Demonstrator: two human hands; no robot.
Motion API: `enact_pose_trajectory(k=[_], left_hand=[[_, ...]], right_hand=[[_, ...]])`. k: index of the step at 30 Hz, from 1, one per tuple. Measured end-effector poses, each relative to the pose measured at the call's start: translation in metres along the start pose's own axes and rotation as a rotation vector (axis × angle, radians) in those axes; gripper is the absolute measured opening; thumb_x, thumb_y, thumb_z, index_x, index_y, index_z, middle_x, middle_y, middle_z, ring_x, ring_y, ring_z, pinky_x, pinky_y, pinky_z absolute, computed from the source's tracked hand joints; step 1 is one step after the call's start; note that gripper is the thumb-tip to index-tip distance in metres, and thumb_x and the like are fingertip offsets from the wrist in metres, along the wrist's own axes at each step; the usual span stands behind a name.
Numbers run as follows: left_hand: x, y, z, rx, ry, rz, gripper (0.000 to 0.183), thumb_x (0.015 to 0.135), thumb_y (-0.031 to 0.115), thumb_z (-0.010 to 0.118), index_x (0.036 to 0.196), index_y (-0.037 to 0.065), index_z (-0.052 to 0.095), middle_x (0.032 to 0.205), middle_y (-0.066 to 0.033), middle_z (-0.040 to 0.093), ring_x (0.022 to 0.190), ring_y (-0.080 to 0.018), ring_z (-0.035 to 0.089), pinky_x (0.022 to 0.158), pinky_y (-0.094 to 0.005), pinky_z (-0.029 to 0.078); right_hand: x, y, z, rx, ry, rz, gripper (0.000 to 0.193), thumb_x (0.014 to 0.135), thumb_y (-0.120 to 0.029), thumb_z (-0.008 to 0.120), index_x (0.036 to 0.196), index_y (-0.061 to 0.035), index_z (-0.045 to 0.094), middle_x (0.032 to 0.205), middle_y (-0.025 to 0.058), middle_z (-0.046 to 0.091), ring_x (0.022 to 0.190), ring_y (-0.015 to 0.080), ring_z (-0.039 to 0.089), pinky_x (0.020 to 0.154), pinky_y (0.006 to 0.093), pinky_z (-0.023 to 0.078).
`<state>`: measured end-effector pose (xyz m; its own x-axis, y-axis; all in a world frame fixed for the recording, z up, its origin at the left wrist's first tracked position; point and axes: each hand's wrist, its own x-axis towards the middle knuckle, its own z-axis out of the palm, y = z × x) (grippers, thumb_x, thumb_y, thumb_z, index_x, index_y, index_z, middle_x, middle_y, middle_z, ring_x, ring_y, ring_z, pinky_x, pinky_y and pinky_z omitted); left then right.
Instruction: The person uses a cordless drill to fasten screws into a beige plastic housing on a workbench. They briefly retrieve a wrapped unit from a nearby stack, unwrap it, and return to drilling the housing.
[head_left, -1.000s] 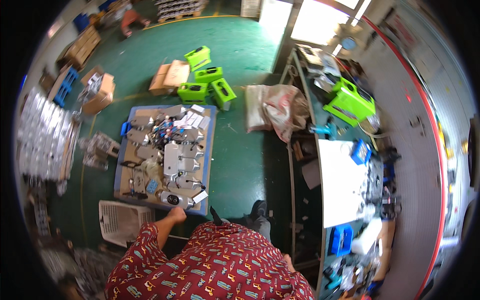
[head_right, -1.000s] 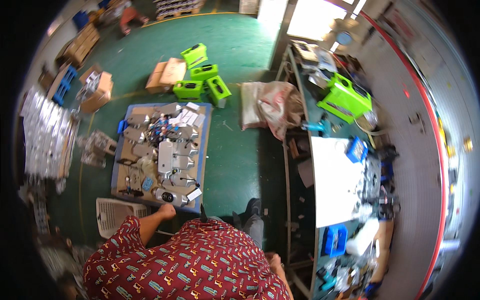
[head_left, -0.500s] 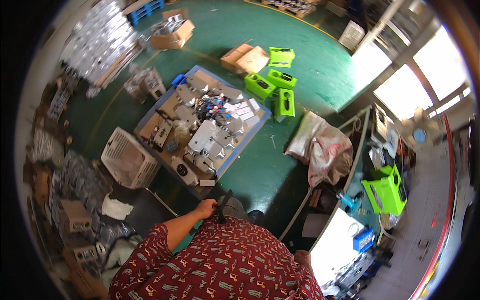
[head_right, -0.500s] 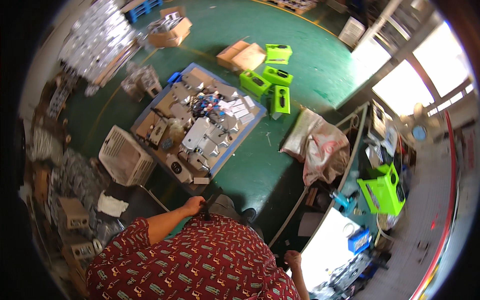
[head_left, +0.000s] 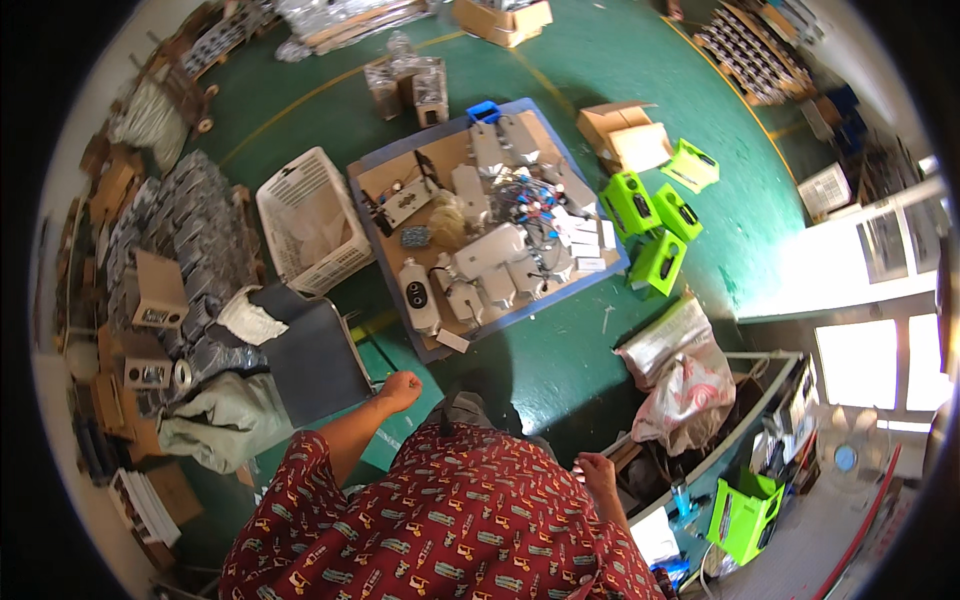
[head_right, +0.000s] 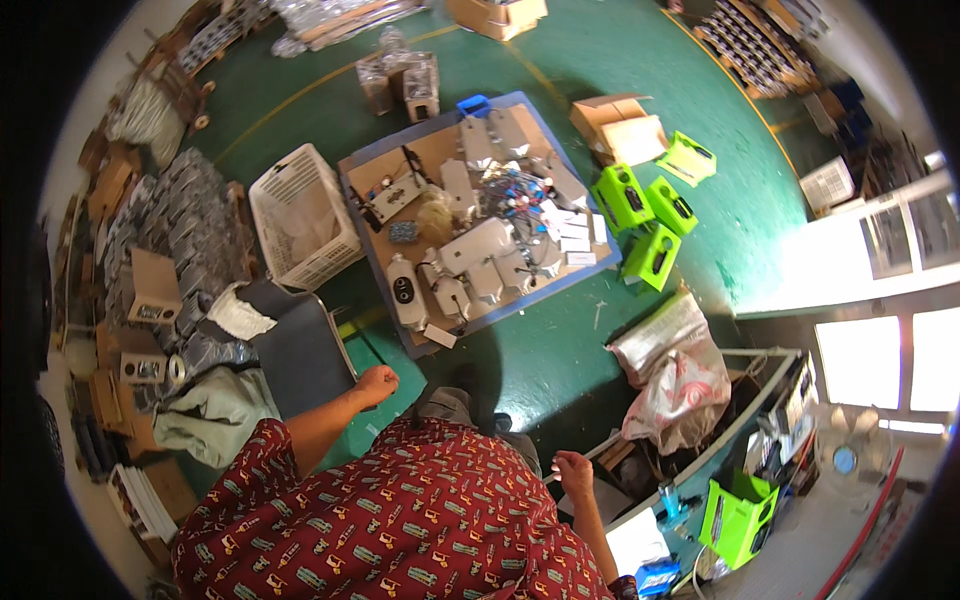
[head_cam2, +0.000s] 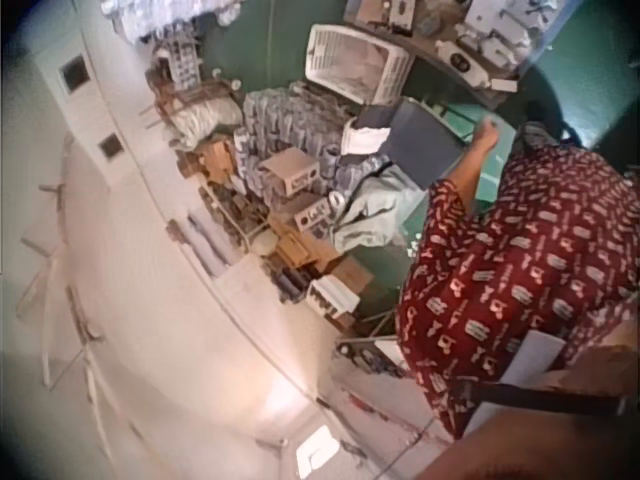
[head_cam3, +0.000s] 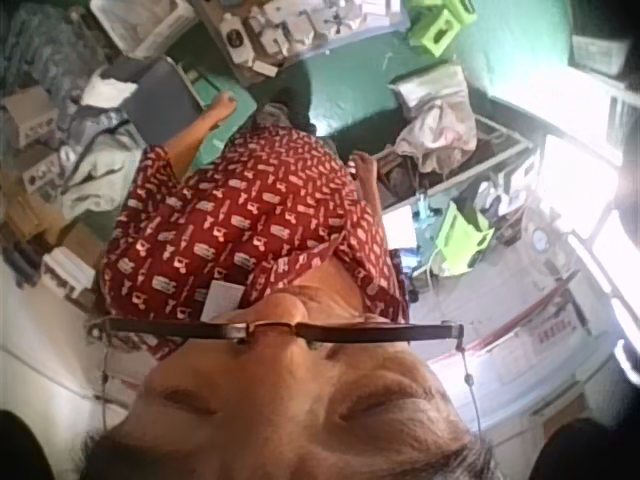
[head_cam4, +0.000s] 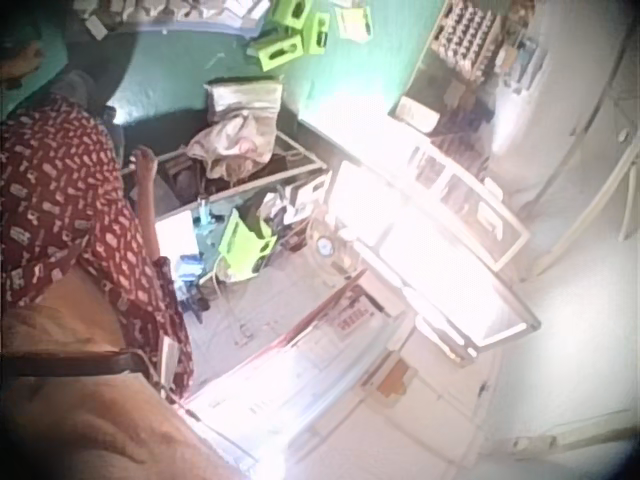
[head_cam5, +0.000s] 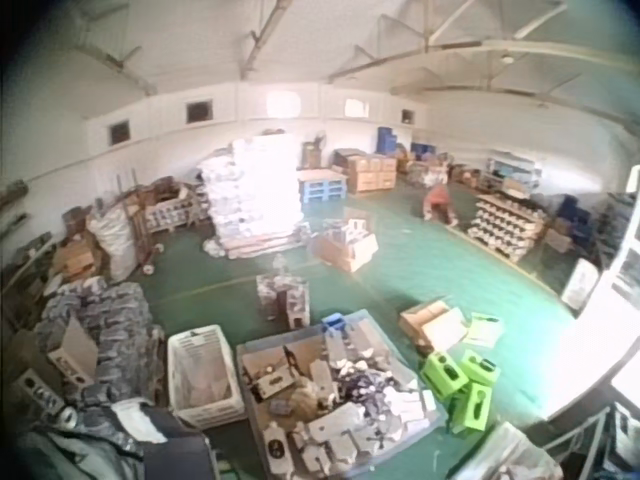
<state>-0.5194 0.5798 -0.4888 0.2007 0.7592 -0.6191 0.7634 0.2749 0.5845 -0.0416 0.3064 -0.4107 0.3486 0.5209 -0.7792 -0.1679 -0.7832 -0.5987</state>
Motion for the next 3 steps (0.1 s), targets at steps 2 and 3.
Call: enact_pose_trajectory(k=[2,3], left_hand=[[-0.008,0.000,-0.010,-0.058,0.010,-0.036,0.022,0.084,0.022,0.072,0.098,0.005,0.076,0.096,-0.0164,0.077,0.090,-0.0298,0.075,0.080,-0.0426,0.058],[-0.014,0.000,-0.014,-0.068,-0.014,-0.072,0.022,0.085,0.019,0.071,0.102,0.005,0.076,0.095,-0.0142,0.078,0.089,-0.0253,0.075,0.079,-0.0389,0.059]], right_hand=[[0.016,-0.012,0.012,-0.126,-0.109,-0.061,0.026,0.099,-0.008,0.067,0.122,0.0046,0.070,0.104,0.0113,0.078,0.090,0.0186,0.075,0.077,0.0313,0.062],[0.026,-0.018,0.016,-0.176,-0.136,-0.024,0.027,0.099,-0.008,0.067,0.123,0.0028,0.070,0.107,0.0118,0.077,0.091,0.0202,0.075,0.080,0.0328,0.063]])
